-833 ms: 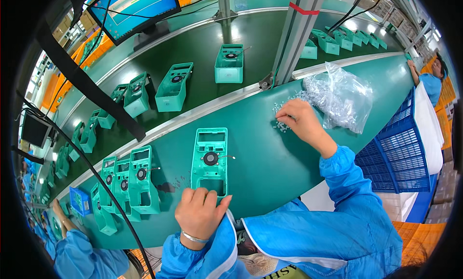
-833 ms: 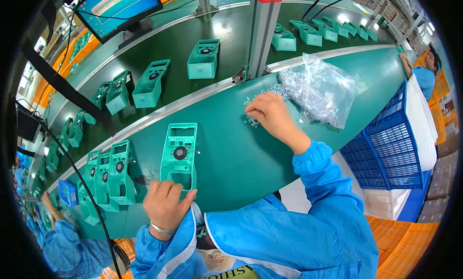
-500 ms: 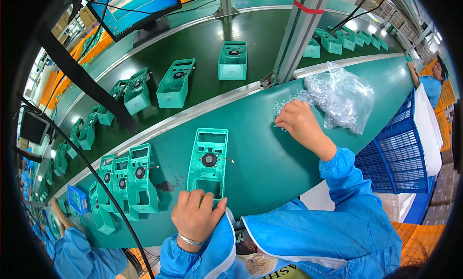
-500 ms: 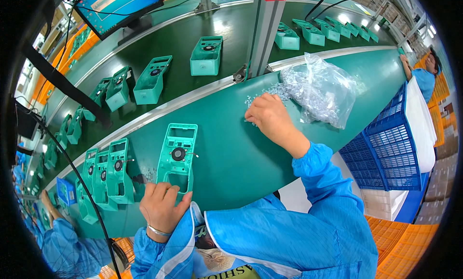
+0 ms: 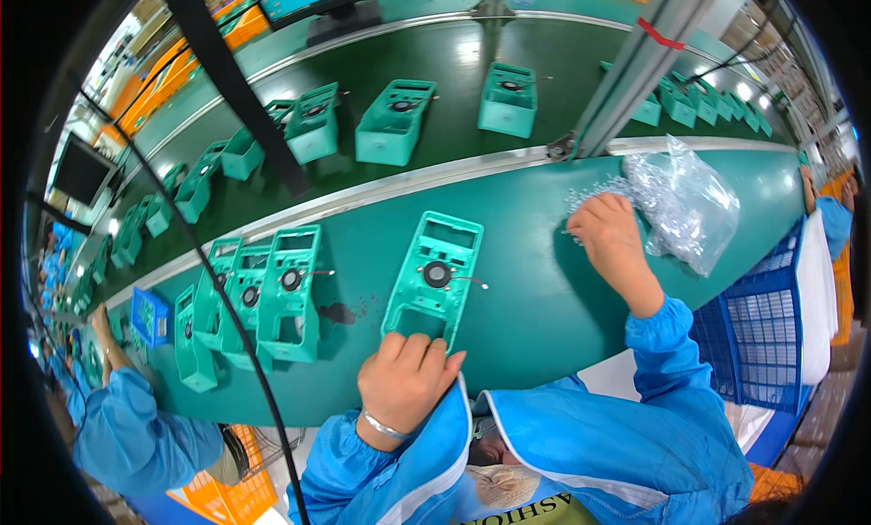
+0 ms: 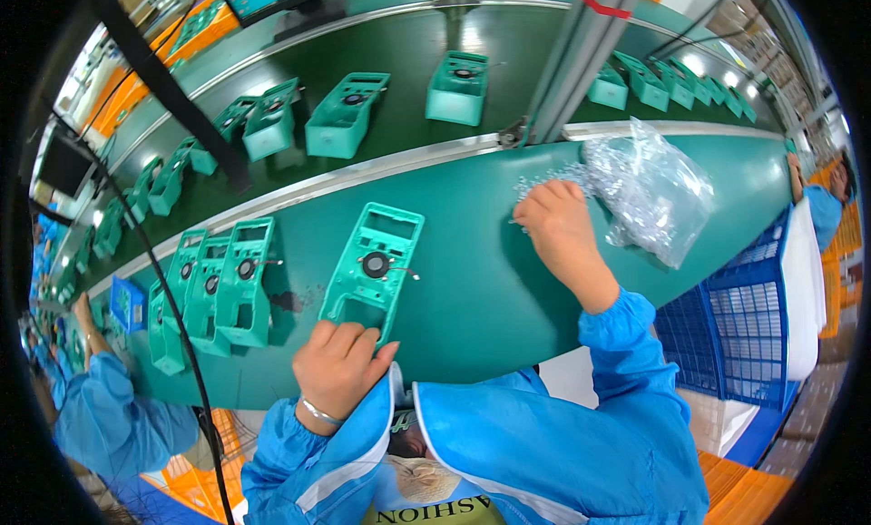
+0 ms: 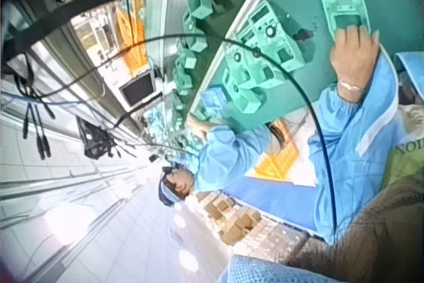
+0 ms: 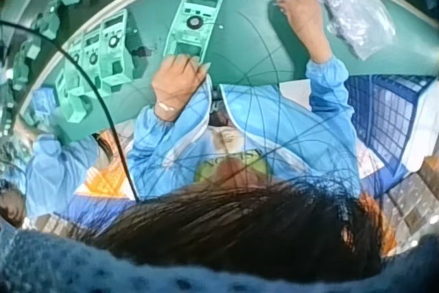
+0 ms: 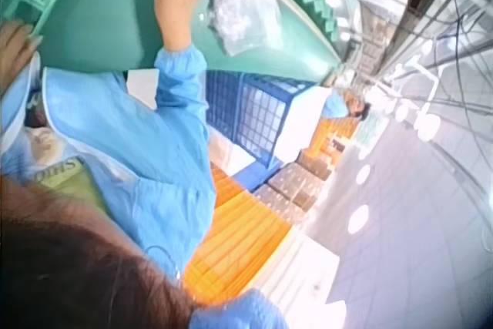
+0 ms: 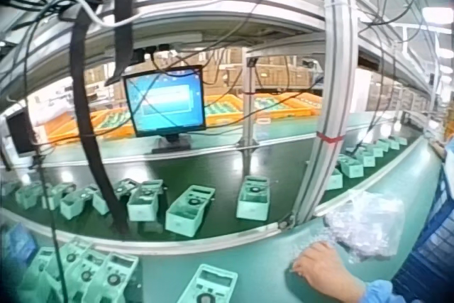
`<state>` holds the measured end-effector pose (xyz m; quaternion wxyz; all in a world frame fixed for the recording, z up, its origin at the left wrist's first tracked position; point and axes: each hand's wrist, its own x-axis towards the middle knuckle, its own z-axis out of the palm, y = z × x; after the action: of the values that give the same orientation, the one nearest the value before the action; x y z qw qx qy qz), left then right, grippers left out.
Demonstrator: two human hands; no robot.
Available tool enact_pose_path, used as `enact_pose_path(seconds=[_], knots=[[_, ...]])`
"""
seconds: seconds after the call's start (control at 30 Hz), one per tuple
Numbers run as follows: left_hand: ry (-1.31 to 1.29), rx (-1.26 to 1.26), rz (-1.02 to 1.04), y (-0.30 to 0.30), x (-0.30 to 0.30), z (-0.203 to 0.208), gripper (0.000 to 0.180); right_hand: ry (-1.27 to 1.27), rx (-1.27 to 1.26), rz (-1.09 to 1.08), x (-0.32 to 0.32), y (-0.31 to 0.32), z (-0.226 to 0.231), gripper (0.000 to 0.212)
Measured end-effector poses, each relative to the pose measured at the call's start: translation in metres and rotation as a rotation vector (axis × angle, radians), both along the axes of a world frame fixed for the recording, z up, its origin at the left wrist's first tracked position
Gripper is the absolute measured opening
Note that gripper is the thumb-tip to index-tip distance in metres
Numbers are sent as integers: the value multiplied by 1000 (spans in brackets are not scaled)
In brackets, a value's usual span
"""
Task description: The person assembles small metal parts into green plastic housings by hand.
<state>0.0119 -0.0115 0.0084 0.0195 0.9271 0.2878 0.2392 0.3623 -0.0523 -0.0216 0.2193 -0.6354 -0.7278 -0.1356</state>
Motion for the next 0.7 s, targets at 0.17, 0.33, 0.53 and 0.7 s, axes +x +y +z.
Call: enact_pose_path(seconds=[0.17,0.33,0.53,0.7], knots=[[-5,30,-22,-6,-5,-5,25,237,-22,77,-40,20,18,13],[-25,21,-43,-9,-5,-8,24,380,-59,318,-101,58,20,11],[-53,10,-41,-9,-6,-13,21,334,-8,353,-119,80,1,16],[-76,27,-42,-8,-7,-13,18,248,13,367,-125,84,1,8]])
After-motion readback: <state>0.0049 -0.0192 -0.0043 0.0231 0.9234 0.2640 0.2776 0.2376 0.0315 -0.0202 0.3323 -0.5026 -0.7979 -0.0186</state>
